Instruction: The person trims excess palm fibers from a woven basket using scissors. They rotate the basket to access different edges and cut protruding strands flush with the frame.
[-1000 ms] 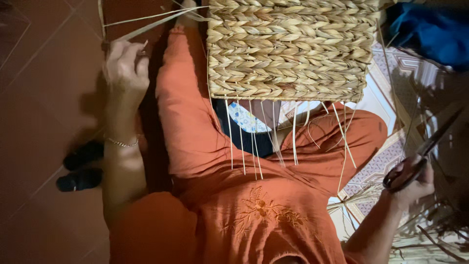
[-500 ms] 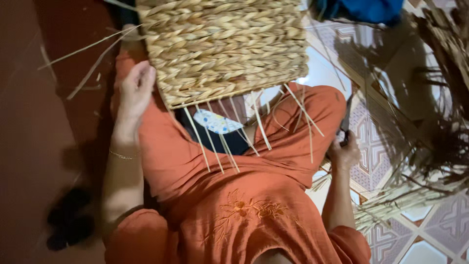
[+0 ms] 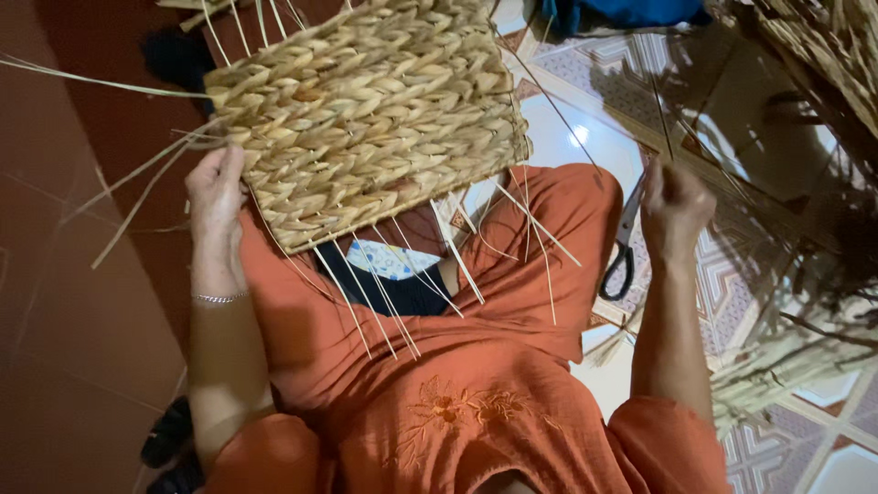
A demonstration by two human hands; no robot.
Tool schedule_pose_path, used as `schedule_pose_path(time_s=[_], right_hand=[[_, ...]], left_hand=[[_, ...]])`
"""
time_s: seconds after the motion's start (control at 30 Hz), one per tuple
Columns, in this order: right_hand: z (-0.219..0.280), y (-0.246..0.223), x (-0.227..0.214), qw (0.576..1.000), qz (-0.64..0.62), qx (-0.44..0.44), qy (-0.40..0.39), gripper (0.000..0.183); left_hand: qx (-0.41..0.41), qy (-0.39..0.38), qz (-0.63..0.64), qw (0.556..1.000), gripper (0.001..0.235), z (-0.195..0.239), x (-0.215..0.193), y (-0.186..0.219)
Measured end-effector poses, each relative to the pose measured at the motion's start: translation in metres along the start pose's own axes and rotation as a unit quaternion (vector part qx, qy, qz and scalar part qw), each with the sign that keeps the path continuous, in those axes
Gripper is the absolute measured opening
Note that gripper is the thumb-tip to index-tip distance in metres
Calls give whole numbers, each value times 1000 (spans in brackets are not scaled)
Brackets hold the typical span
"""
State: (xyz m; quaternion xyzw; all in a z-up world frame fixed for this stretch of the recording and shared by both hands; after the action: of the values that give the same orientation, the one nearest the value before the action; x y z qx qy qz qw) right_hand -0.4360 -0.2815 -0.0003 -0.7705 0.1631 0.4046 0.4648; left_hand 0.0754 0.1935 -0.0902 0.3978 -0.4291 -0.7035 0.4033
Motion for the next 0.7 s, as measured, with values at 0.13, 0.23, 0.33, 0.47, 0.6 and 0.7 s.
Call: schedule_pose_path(time_s=[0.13,0.23,0.33,0.47,0.6,0.7], right_hand=[[-61,-108,30,980,-143,-138,-4,15],[-106,-167,92,967,-130,-199,-91,30],[-140,-193,158,955,-95,-197,-199,41],[-151,-179,215,944,-38,-102,-310,47],[-155,-179,198,948,-155,-90,-263,51],[-151,-184,175,937,-241,-81,-238,41]], left_hand=[[-6,-19,-17,1000,22,1,-3,16],[-16,-47,4,999,19,-2,3,22],[-57,-57,1,997,21,-6,8,23],[-76,-43,-16,996,35,-1,14,34],[-36,-29,13,999,36,2,13,58],[16,-26,11,999,31,13,6,66]])
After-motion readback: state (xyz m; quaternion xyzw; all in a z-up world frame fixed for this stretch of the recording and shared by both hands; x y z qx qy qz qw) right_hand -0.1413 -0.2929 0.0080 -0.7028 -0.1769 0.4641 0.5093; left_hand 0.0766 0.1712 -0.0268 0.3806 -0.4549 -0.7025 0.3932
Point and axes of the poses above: each hand's wrist, its own z-axis away from the middle knuckle, its own x-axis out of the palm, y = z × x, the point moved 10 cm from there along -z, towards the middle knuckle
